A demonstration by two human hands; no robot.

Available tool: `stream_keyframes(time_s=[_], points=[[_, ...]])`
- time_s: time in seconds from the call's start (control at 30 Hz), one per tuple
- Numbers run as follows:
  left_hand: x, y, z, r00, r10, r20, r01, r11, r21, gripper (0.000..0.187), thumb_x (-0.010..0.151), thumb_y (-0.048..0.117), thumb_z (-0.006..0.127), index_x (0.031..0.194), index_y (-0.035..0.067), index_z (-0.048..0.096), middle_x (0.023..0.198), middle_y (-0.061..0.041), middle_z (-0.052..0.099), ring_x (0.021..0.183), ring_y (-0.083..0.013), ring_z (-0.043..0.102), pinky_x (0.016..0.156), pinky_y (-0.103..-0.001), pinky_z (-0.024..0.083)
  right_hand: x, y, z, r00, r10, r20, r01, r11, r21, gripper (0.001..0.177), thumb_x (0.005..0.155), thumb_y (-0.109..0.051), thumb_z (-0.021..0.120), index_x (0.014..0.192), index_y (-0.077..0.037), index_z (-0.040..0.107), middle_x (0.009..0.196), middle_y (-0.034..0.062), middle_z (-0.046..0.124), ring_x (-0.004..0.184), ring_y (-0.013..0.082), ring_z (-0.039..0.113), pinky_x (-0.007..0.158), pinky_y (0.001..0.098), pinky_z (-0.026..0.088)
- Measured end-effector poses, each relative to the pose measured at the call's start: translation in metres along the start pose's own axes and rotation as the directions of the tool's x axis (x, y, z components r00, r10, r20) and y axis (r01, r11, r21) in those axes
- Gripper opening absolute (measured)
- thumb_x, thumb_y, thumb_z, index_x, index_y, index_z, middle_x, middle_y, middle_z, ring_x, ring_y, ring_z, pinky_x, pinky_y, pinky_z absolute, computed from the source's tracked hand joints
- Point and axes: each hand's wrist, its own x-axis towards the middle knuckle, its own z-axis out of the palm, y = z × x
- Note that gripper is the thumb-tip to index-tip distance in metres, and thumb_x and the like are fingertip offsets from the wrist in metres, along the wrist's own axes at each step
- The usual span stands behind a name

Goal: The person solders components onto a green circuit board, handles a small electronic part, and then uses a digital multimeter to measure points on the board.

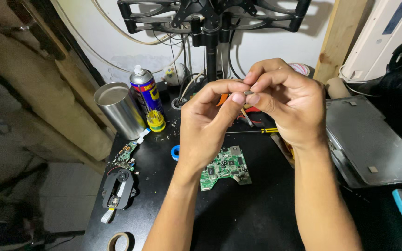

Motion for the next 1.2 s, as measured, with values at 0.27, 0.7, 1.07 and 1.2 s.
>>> stream_keyframes(time_s=[0.27,0.7,1.07,1.2], points=[[-0.002,-0.001,-0.001,1.0,-0.018,-0.014,0.018,1.0,0.026,0.019,0.106,0.01,0.068,0.12,-0.002,0.069,0.117,-0.007,0.071,0.093,-0.0068,0.061,0.077,-0.021,0.05,-0.001,0.002,-0.002,1.0,-0.017,0.004,0.017,0.999,0.048,0.012,0.098,0.006,0.077,0.106,0.003,0.068,0.117,0.0112,0.064,0.106,0.0144,0.065,0.098,0.026,0.056],[-0.007,0.01,0.007,0.999,0.036,-0.011,-0.037,0.996,-0.08,0.016,0.107,0.007,0.068,0.119,-0.004,0.069,0.117,-0.01,0.069,0.11,-0.0134,0.066,0.096,-0.028,0.057,-0.005,-0.002,0.009,0.998,-0.051,-0.046,0.056,0.992,0.117,0.011,0.1,0.001,0.078,0.107,0.003,0.071,0.117,0.0125,0.065,0.104,0.0143,0.065,0.093,0.024,0.057],[-0.018,0.028,0.015,0.993,0.1,0.063,-0.099,0.995,-0.019,0.006,0.11,-0.001,0.068,0.115,-0.005,0.069,0.117,-0.012,0.069,0.106,-0.0134,0.063,0.099,-0.027,0.055,-0.011,-0.021,0.01,0.994,-0.101,-0.039,0.104,0.988,0.117,0.011,0.098,0.001,0.077,0.105,0.001,0.069,0.114,0.0118,0.065,0.105,0.0149,0.065,0.094,0.023,0.057],[-0.019,0.032,0.016,0.991,0.099,0.094,-0.096,0.995,-0.035,0.006,0.11,-0.001,0.068,0.115,-0.005,0.069,0.116,-0.011,0.069,0.106,-0.0142,0.066,0.099,-0.028,0.056,-0.013,-0.023,0.006,0.993,-0.121,-0.001,0.121,0.989,0.083,0.01,0.1,0.0,0.078,0.104,0.001,0.069,0.115,0.0111,0.065,0.103,0.014,0.063,0.094,0.023,0.057]])
